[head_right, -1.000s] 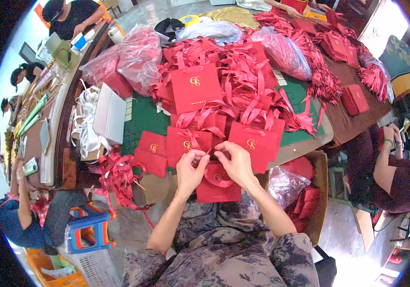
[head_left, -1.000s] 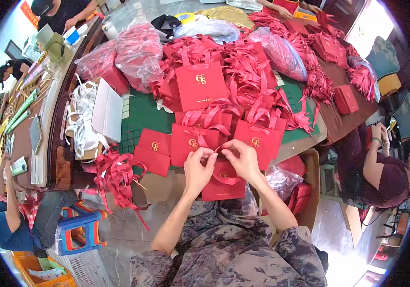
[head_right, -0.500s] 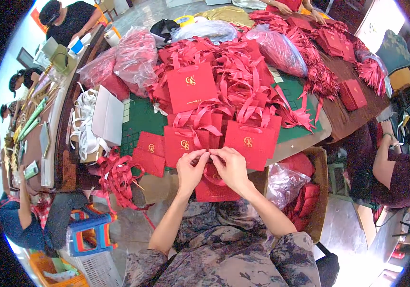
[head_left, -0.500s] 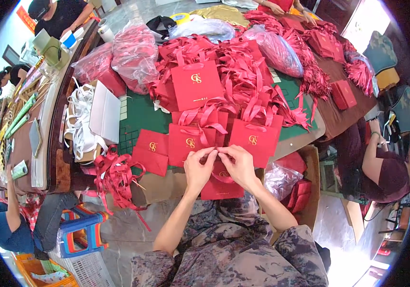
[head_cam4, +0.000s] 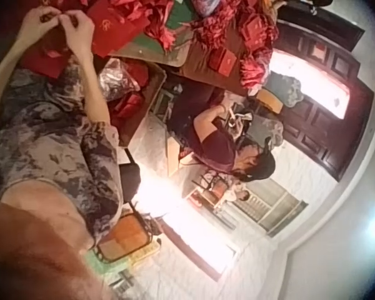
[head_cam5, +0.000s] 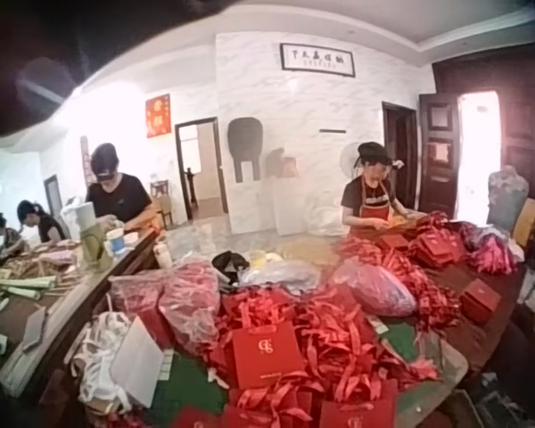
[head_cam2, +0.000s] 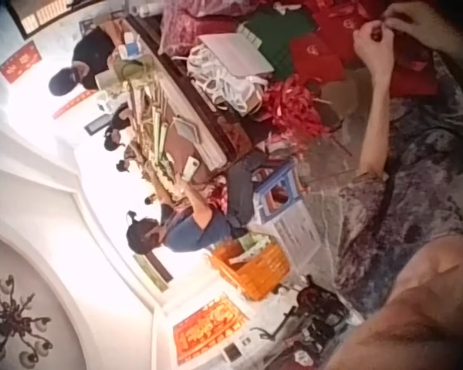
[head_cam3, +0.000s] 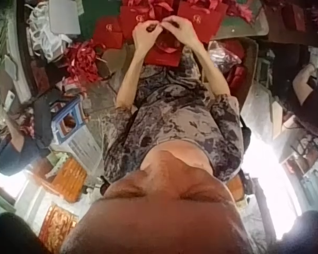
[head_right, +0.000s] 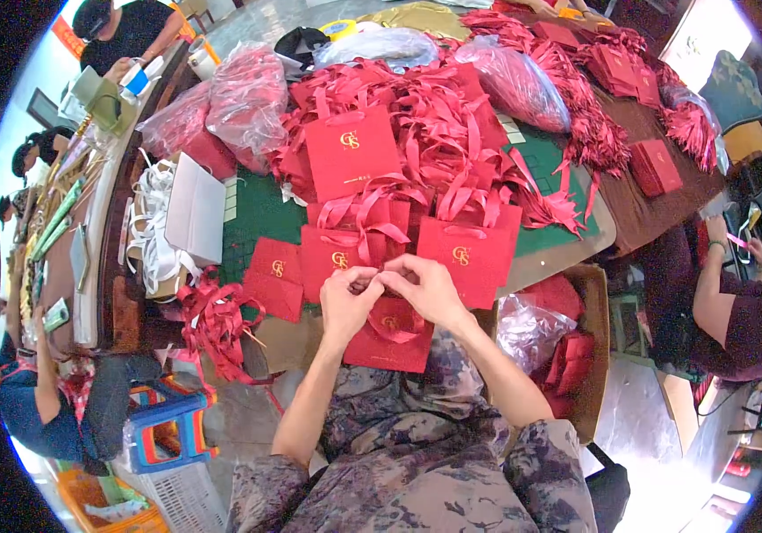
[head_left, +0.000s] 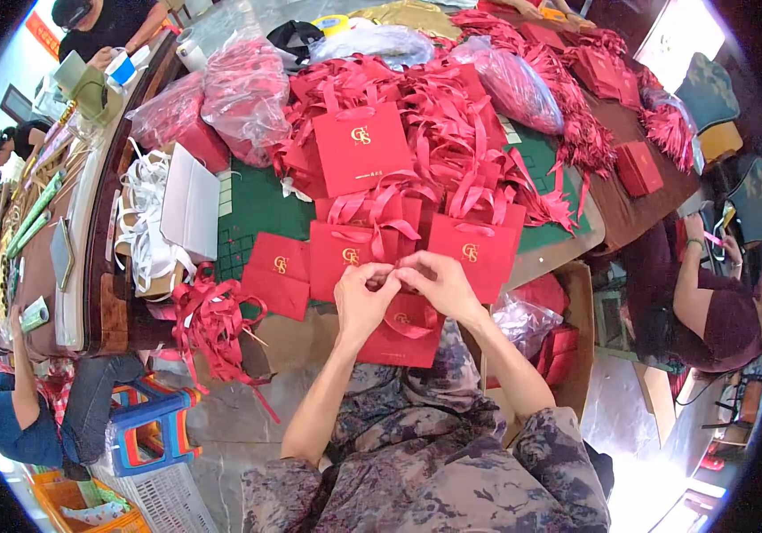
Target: The person attaches ribbon handles to small gift bags by threading and tying the ribbons through each bag by hand.
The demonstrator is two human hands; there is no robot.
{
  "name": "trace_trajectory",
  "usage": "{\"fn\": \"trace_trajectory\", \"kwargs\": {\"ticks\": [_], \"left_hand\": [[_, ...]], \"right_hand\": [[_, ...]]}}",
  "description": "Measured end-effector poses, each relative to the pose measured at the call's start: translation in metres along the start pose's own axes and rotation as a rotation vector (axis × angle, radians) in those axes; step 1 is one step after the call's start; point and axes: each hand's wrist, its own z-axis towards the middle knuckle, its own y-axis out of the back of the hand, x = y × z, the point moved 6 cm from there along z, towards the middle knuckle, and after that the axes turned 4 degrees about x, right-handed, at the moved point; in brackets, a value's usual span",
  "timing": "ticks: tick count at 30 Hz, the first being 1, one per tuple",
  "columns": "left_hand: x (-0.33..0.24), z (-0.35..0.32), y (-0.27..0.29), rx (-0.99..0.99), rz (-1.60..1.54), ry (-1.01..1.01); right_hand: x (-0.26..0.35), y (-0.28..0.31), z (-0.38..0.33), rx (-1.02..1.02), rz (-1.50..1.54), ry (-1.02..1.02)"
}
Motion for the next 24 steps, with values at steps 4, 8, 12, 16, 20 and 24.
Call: {"fn": "trace_trajectory", "kwargs": {"ticks": [4,8,12,16,20,24], "left_hand": [[-0.011,0.000,0.005,0.038,0.119,-0.055],[-0.030,-0.017,0.020,-0.134,0.375,-0.327],[0.013,-0.045,0.008,0.014,0.060,-0.018],[0.009,-0.053,0.003,0.137,0.291,-0.079],[0.013,-0.058,0.006,0.271,0.391,-0.024],[0.016,-0.057,0.006,0.283,0.240,-0.043]], "right_hand": [[0.007,0.001,0.010,-0.006,-0.066,0.191],[0.000,0.011,0.011,-0.146,0.065,0.165],[-0.010,0.020,0.013,-0.161,0.140,0.058],[0.004,0.029,0.013,-0.235,-0.014,0.150],[0.026,0.059,0.030,-0.326,-0.134,0.228],[0.036,0.063,0.033,-0.392,-0.247,0.266]]}}
